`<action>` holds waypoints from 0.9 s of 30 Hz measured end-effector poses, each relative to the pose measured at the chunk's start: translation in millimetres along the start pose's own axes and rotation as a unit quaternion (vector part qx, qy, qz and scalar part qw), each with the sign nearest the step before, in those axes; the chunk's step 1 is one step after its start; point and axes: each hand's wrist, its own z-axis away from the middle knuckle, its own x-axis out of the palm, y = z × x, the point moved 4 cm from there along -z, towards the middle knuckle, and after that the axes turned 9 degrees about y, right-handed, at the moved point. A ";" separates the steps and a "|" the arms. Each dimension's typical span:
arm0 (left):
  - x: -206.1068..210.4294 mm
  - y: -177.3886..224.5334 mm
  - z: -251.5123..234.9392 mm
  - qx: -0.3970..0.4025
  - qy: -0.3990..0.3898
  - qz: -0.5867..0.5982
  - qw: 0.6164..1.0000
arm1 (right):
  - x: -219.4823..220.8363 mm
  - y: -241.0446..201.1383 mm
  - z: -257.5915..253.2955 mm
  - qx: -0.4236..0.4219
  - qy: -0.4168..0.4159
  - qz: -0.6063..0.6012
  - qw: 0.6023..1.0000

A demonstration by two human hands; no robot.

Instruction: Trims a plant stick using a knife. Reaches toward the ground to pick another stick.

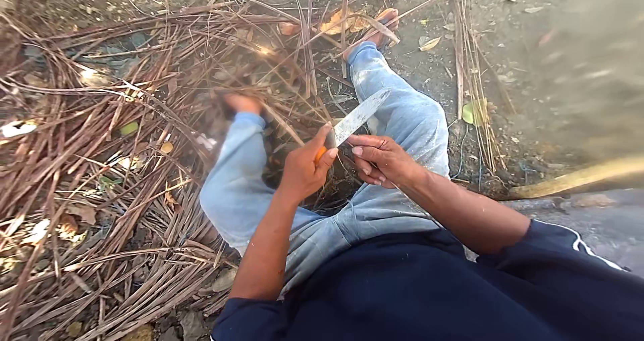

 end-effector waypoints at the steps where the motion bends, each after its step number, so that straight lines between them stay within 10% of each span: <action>1: -3.0 -1.3 -2.4 0.005 -0.004 -0.002 1.000 | 0.0 -0.4 0.0 0.001 -0.006 -0.016 1.000; 10: -53.3 -42.6 -29.2 -0.217 -0.006 0.093 0.972 | -7.8 -4.7 18.1 -0.008 -0.089 -0.015 0.996; 15: -82.2 -95.2 -40.9 -0.401 0.145 0.163 0.890 | -12.3 -3.7 24.6 -0.011 -0.074 -0.008 0.997; 23: 2.3 -24.9 6.6 -0.208 0.070 0.118 0.968 | -10.3 -0.8 -1.1 -0.041 0.053 -0.001 0.998; 27: 27.4 -32.2 20.3 -0.421 0.108 0.322 0.841 | -8.2 -4.6 6.9 -0.073 0.037 -0.015 0.997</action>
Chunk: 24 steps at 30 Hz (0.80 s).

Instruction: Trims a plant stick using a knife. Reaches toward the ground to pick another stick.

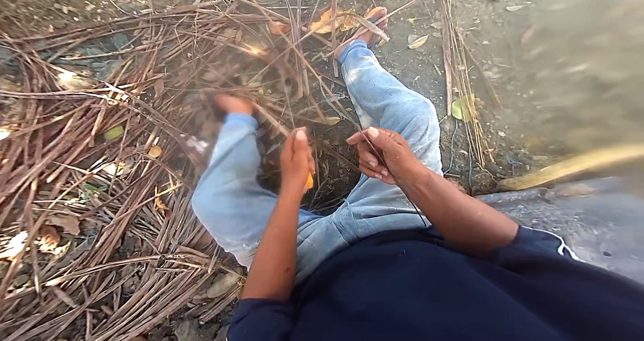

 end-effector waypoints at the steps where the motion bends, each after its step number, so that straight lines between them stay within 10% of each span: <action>1: 0.1 -3.4 -0.3 -0.035 0.016 0.052 0.998 | -0.9 -0.9 2.5 -0.025 0.001 0.005 1.000; 9: 36.3 24.8 29.4 0.208 -0.076 0.115 0.968 | 6.6 28.3 -4.1 -0.013 0.034 -0.007 0.999; 18: 16.2 50.1 11.9 0.208 0.009 0.084 0.974 | -8.3 22.8 8.1 -0.012 -0.078 0.158 0.984; 24: 16.4 54.5 11.9 0.220 0.008 -0.004 0.975 | 3.1 21.4 7.8 0.005 -0.026 0.063 0.998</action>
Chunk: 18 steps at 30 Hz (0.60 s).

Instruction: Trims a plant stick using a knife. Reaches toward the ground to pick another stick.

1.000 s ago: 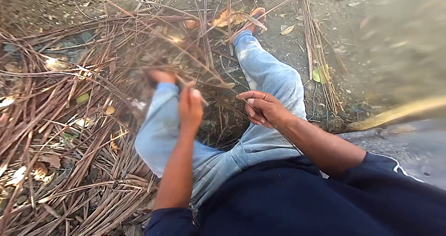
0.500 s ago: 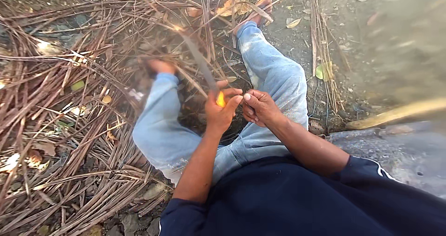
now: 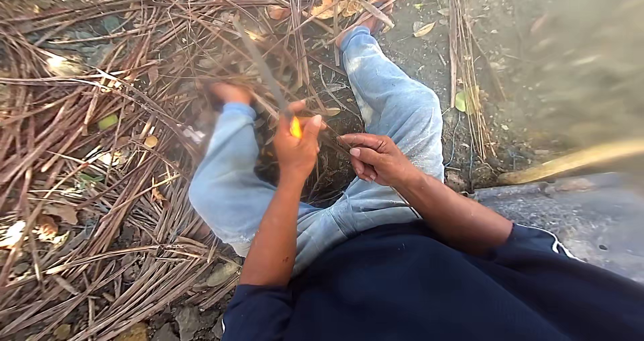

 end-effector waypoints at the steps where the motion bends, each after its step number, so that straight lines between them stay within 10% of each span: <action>1: -0.2 -2.1 3.1 0.023 -0.025 -0.055 0.998 | 1.2 -0.6 -1.2 0.011 0.011 -0.022 1.000; 8: 0.3 -24.2 43.4 0.236 -0.208 -0.368 0.875 | -0.7 1.0 -8.0 0.054 0.039 -0.163 0.984; 18: -30.7 -17.9 8.1 0.172 -0.163 -0.414 0.879 | -4.4 -5.3 -2.1 0.047 0.001 -0.142 0.989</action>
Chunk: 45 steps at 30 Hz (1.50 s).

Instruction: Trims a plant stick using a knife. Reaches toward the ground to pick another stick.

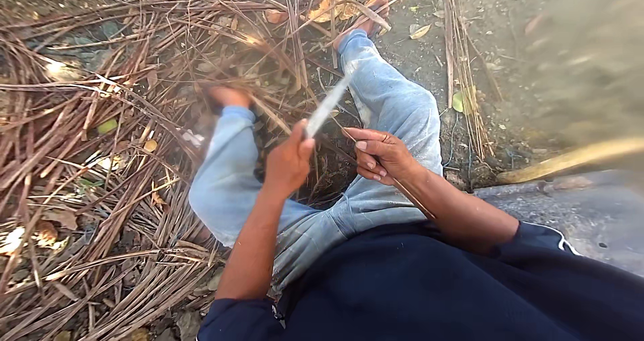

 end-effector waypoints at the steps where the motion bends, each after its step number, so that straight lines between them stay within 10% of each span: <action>1: -3.1 -4.1 -2.2 -0.013 -0.001 -0.003 1.000 | -1.1 0.4 0.5 -0.001 -0.002 0.005 1.000; 28: -30.9 -11.0 -39.8 -0.029 -0.059 0.013 0.998 | -17.9 -2.5 16.8 0.006 -0.048 -0.023 0.999; 34: -25.8 -57.8 -61.8 -0.258 -0.063 0.119 0.957 | -23.5 -0.3 19.8 0.013 -0.010 -0.035 0.999; 41: 35.7 35.6 4.5 0.076 -0.055 0.020 0.995 | -18.0 4.9 11.9 0.010 0.018 -0.103 0.995; 45: 28.4 13.8 -3.3 0.018 -0.026 0.004 0.999 | -15.5 2.2 11.6 0.016 0.018 -0.077 0.997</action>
